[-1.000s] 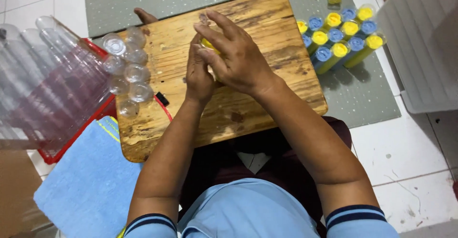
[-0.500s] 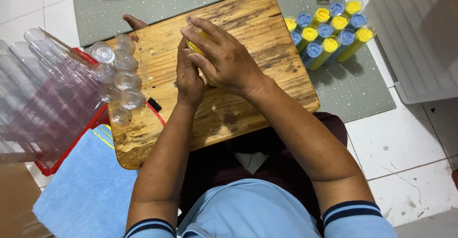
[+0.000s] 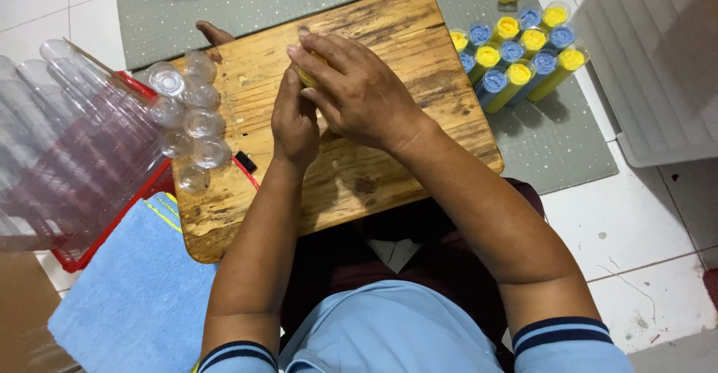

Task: The person folds a yellow cloth and rolls it tightly into a clear plastic tube, then secures it with a cap. Afterwards, the person uses a red brush to clean the surface of a blue cloth laid on the wooden table.

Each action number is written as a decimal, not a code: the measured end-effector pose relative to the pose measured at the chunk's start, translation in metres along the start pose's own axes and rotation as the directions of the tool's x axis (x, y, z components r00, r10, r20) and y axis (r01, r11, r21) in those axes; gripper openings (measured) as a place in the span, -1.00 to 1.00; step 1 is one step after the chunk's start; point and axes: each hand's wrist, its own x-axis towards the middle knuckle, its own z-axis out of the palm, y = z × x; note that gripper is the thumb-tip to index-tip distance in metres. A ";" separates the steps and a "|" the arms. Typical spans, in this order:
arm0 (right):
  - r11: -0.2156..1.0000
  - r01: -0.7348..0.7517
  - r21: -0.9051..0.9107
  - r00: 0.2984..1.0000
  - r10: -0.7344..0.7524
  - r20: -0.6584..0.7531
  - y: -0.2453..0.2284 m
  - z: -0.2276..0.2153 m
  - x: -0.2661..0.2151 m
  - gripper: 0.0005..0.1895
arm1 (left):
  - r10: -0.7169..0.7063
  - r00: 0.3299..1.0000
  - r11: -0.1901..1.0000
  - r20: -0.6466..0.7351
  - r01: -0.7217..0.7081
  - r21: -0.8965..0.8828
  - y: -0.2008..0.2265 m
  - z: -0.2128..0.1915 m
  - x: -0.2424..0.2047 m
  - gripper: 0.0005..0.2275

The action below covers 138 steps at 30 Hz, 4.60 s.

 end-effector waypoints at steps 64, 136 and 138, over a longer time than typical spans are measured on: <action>0.994 0.075 0.079 0.990 -0.084 0.113 0.008 -0.014 0.004 -0.56 | 0.203 0.920 0.954 -0.335 -0.263 -0.141 -0.041 0.012 -0.002 -0.86; 0.887 -0.461 -0.033 0.880 0.461 0.110 0.234 0.031 -0.233 -0.53 | -0.761 0.589 -0.275 0.273 -0.673 0.686 -0.214 0.172 0.166 -0.74; 0.884 -0.465 -0.047 0.877 0.467 0.111 0.238 0.036 -0.233 -0.51 | -0.730 0.609 -0.302 0.311 -0.695 0.653 -0.235 0.164 0.166 -0.70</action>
